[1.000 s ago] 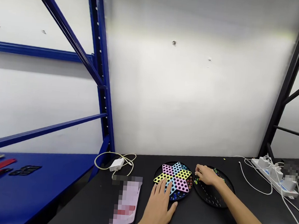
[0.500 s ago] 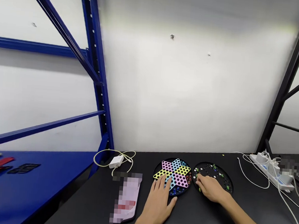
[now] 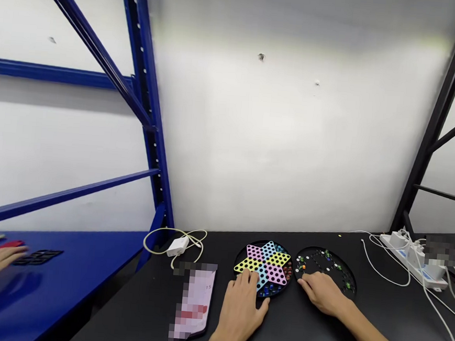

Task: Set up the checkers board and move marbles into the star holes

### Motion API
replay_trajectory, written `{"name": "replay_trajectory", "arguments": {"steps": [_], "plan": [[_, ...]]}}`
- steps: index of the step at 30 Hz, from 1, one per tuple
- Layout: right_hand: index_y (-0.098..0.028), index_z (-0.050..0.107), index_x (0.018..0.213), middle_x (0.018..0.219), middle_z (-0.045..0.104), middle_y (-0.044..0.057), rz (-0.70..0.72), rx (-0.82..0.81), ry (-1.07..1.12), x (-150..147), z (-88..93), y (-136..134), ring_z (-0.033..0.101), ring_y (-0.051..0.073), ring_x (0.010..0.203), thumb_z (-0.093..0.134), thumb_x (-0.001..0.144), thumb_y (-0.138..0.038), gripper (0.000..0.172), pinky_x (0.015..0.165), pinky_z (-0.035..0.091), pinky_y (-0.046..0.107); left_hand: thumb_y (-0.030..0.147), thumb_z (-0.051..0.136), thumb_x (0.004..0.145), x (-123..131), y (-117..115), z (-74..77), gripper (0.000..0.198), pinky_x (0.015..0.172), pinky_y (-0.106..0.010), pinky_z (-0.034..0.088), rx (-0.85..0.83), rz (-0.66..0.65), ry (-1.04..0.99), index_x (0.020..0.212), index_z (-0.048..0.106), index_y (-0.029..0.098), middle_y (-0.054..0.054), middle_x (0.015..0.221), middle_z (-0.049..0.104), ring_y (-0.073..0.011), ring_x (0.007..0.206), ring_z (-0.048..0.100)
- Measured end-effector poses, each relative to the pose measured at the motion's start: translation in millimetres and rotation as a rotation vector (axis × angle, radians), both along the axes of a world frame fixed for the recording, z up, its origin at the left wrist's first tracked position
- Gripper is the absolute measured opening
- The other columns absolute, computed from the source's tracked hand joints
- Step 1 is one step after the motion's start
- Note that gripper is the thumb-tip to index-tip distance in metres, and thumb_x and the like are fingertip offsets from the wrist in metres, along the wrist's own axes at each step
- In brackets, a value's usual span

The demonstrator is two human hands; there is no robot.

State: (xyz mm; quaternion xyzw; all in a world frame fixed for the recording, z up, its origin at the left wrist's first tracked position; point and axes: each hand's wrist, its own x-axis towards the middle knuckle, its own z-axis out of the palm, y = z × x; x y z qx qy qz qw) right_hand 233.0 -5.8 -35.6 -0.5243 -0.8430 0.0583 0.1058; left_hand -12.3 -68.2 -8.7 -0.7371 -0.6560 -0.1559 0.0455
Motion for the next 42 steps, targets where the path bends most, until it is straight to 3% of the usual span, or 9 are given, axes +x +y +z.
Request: {"name": "replay_trajectory", "arguments": {"steps": [6,12,15,18,23,29,36,39,42], "plan": [[-0.019,0.053,0.063,0.067,0.060,0.004,-0.014,-0.039,0.305,-2,-3.2,15,0.054,0.017,0.066,0.035,0.098,-0.047,0.048,0.064,0.034,0.028,0.034,0.056,0.082,-2,2,1.5,0.028,0.086,-0.034,0.040,-0.043,-0.016,-0.117,0.107,0.059,0.023,-0.006,0.113,0.060,-0.0240,0.103,0.057],[-0.022,0.038,0.061,0.046,0.028,-0.009,-0.206,-0.451,1.449,-13,10.3,32,0.022,0.006,0.039,0.054,0.088,-0.059,0.048,0.040,0.017,0.021,0.036,0.062,0.075,-10,6,5.4,0.048,0.092,-0.035,0.039,-0.027,0.002,-0.137,0.121,0.055,0.023,-0.007,0.123,0.057,-0.0257,0.116,0.051],[-0.020,0.041,0.068,0.047,0.036,-0.008,-0.318,-0.748,1.950,-21,22.8,37,0.022,0.004,0.035,0.046,0.096,-0.044,0.037,0.034,0.014,0.016,0.041,0.063,0.075,-17,7,8.9,0.056,0.097,-0.039,0.037,-0.026,0.019,-0.082,0.126,0.055,0.021,-0.010,0.127,0.055,-0.0288,0.118,0.049],[-0.017,0.049,0.079,0.059,0.058,0.003,-0.399,-0.926,2.103,-29,32.2,36,0.035,0.005,0.036,0.033,0.100,-0.036,0.032,0.030,0.017,0.013,0.044,0.064,0.073,-26,8,11.9,0.063,0.100,-0.042,0.036,-0.062,0.044,-0.038,0.130,0.053,0.018,-0.012,0.129,0.055,-0.0303,0.118,0.050],[-0.013,0.051,0.101,0.081,0.070,0.015,-0.402,-1.027,2.112,-40,43.3,33,0.049,0.008,0.042,0.035,0.099,-0.042,0.033,0.028,0.024,0.013,0.046,0.061,0.077,-30,5,14.8,0.063,0.103,-0.045,0.038,-0.164,0.061,0.062,0.129,0.055,0.011,-0.018,0.133,0.055,-0.0340,0.121,0.051],[-0.014,0.054,0.087,0.061,0.060,0.002,-0.243,-1.057,1.925,-69,42.5,48,0.034,0.004,0.033,0.043,0.096,-0.037,0.027,0.030,0.014,0.014,0.043,0.054,0.085,-16,-8,15.4,0.052,0.100,-0.048,0.043,-0.188,0.029,0.139,0.122,0.062,0.007,-0.021,0.124,0.061,-0.0371,0.116,0.056],[-0.021,0.038,0.057,0.047,0.031,-0.010,-0.081,-0.392,1.310,-162,33.0,84,0.026,0.006,0.042,0.057,0.085,-0.043,0.041,0.043,0.021,0.020,0.048,0.053,0.083,-29,-7,33.4,0.065,0.103,-0.045,0.043,-0.312,0.032,0.070,0.133,0.054,0.006,-0.020,0.137,0.056,-0.0352,0.123,0.055],[-0.021,0.037,0.051,0.048,0.035,-0.007,-0.115,-0.092,1.023,-205,24.6,97,0.036,0.009,0.051,0.053,0.087,-0.040,0.045,0.053,0.028,0.022,0.049,0.049,0.085,-39,-5,43.9,0.066,0.105,-0.044,0.041,-0.281,0.063,0.019,0.136,0.051,0.008,-0.019,0.141,0.052,-0.0344,0.128,0.051],[-0.020,0.045,0.055,0.052,0.046,-0.005,-0.109,-0.027,0.810,-232,15.8,99,0.044,0.011,0.056,0.053,0.090,-0.040,0.041,0.058,0.030,0.023,0.050,0.045,0.087,-45,-6,52.8,0.061,0.104,-0.042,0.041,-0.260,0.081,-0.044,0.135,0.052,0.013,-0.016,0.138,0.056,-0.0320,0.128,0.052]]}}
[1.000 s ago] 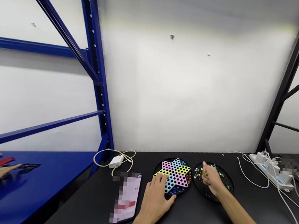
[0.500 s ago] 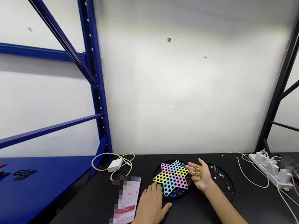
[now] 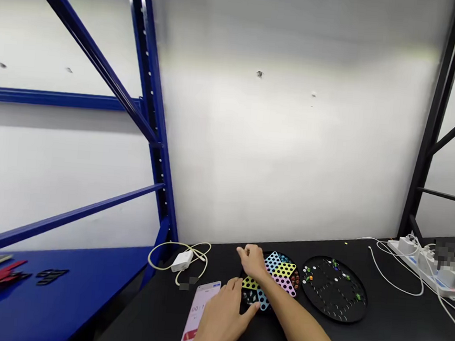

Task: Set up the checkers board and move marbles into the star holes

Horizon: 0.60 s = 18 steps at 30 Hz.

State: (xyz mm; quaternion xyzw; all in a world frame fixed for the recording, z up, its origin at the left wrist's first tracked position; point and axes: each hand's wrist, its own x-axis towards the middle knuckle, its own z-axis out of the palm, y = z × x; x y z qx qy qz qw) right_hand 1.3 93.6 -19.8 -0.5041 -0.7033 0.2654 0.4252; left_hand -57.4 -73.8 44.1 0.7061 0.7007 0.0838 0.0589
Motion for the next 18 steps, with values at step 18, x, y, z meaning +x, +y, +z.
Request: {"name": "replay_trajectory", "arguments": {"steps": [18], "plan": [[-0.016,0.063,0.099,0.114,0.062,0.015,0.242,0.220,-0.696,16,-1.7,-22,0.052,0.029,0.109,0.043,0.094,-0.029,0.024,0.095,0.035,0.051,0.054,0.044,0.086,-27,12,-3.9,0.062,0.098,-0.037,0.046,0.003,0.030,-0.065,0.137,0.051,0.019,-0.010,0.143,0.053,-0.0294,0.127,0.054]]}}
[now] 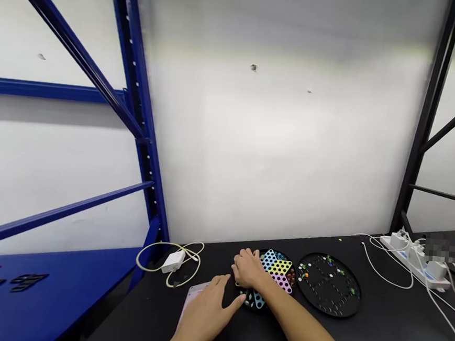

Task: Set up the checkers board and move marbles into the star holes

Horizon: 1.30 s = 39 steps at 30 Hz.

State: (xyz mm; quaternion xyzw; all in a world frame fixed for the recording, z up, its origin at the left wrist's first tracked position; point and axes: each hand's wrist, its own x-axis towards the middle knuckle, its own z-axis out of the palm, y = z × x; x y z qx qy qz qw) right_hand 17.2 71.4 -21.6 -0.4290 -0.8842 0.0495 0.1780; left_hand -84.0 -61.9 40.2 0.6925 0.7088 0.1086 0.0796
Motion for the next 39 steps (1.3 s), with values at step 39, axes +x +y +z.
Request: {"name": "replay_trajectory", "arguments": {"steps": [39], "plan": [[-0.023,0.050,0.079,0.076,0.063,0.004,-0.597,-0.076,0.056,287,-34.6,7,0.061,0.020,0.069,0.041,0.096,-0.035,0.022,0.059,0.031,0.027,0.027,0.048,0.091,112,148,-33.7,0.025,0.086,-0.036,0.046,0.125,-0.252,0.086,0.110,0.061,0.017,-0.013,0.116,0.062,-0.0272,0.106,0.061]]}}
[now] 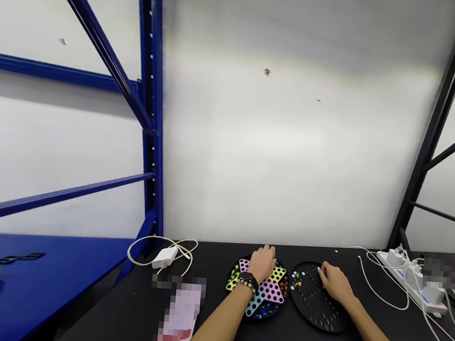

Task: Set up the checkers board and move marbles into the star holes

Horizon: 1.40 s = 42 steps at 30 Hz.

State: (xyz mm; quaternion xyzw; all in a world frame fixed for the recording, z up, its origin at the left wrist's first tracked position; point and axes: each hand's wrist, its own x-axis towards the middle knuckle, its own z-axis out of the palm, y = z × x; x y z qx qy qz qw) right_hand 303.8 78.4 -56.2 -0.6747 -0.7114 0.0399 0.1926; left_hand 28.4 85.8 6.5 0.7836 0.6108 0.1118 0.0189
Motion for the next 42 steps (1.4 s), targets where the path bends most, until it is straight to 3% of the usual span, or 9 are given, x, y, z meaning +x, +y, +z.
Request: {"name": "replay_trajectory", "arguments": {"steps": [5,11,14,19,21,24,28,32,42], "plan": [[-0.023,0.048,0.071,0.063,0.056,-0.001,-0.034,0.051,0.222,5,1.3,6,0.051,0.016,0.058,0.047,0.091,-0.038,0.025,0.056,0.030,0.026,0.027,0.038,0.097,-16,-4,10.9,0.025,0.083,-0.030,0.045,0.045,-0.005,-0.065,0.106,0.060,0.018,-0.010,0.110,0.066,-0.0219,0.101,0.063],[-0.021,0.051,0.066,0.052,0.045,-0.004,-0.048,0.150,0.764,16,13.8,0,0.042,0.012,0.046,0.058,0.080,-0.046,0.029,0.048,0.032,0.025,0.035,0.043,0.094,-107,-29,31.6,0.023,0.077,-0.027,0.044,-0.003,0.012,-0.196,0.100,0.063,0.023,-0.002,0.103,0.070,-0.0189,0.098,0.064],[-0.020,0.057,0.077,0.057,0.046,-0.005,-0.112,0.016,1.216,26,25.6,-12,0.034,0.007,0.037,0.062,0.078,-0.043,0.024,0.037,0.020,0.020,0.034,0.055,0.084,-139,-41,32.3,0.017,0.075,-0.027,0.045,-0.135,-0.016,-0.161,0.091,0.068,0.025,0.000,0.097,0.072,-0.0205,0.097,0.064],[-0.019,0.055,0.078,0.062,0.047,-0.002,-0.126,-0.210,1.726,44,33.5,-33,0.029,0.004,0.038,0.053,0.081,-0.027,0.009,0.033,0.015,0.015,0.035,0.057,0.082,-147,-44,20.9,0.019,0.077,-0.028,0.045,-0.132,-0.037,-0.161,0.089,0.070,0.025,0.000,0.094,0.073,-0.0208,0.097,0.064],[-0.019,0.054,0.076,0.061,0.044,-0.004,-0.127,-0.246,1.678,50,27.8,-37,0.024,0.003,0.037,0.051,0.084,-0.030,0.014,0.033,0.012,0.016,0.037,0.057,0.082,-147,-40,15.5,0.019,0.078,-0.027,0.045,-0.135,-0.030,-0.165,0.085,0.072,0.025,0.000,0.093,0.073,-0.0212,0.097,0.064],[-0.020,0.053,0.073,0.055,0.036,-0.007,-0.097,-0.254,1.314,57,14.1,-41,0.021,0.004,0.037,0.054,0.084,-0.042,0.025,0.036,0.011,0.018,0.040,0.059,0.081,-148,-34,9.6,0.019,0.076,-0.027,0.045,-0.144,-0.013,-0.161,0.082,0.073,0.026,0.000,0.092,0.074,-0.0223,0.096,0.065],[-0.021,0.049,0.066,0.054,0.042,-0.005,-0.039,-0.099,0.603,58,1.8,-51,0.041,0.010,0.048,0.060,0.080,-0.050,0.034,0.046,0.027,0.022,0.043,0.053,0.086,-146,-37,5.2,0.025,0.070,-0.027,0.042,-0.030,0.032,-0.212,0.085,0.071,0.026,0.000,0.090,0.072,-0.0197,0.086,0.065],[-0.024,0.054,0.080,0.068,0.059,0.000,-0.007,-0.039,0.165,49,2.0,-65,0.056,0.019,0.066,0.055,0.085,-0.050,0.027,0.059,0.034,0.027,0.046,0.048,0.089,-139,-48,4.7,0.030,0.066,-0.027,0.040,0.075,0.074,-0.267,0.084,0.068,0.024,0.000,0.086,0.070,-0.0181,0.080,0.063],[-0.023,0.048,0.075,0.073,0.063,0.002,0.073,-0.040,-0.113,48,0.9,-74,0.060,0.020,0.068,0.040,0.096,-0.040,0.028,0.060,0.031,0.027,0.051,0.039,0.093,-135,-67,14.0,0.041,0.063,-0.027,0.037,0.158,0.095,-0.353,0.075,0.061,0.022,0.001,0.071,0.063,-0.0163,0.066,0.056]]}}
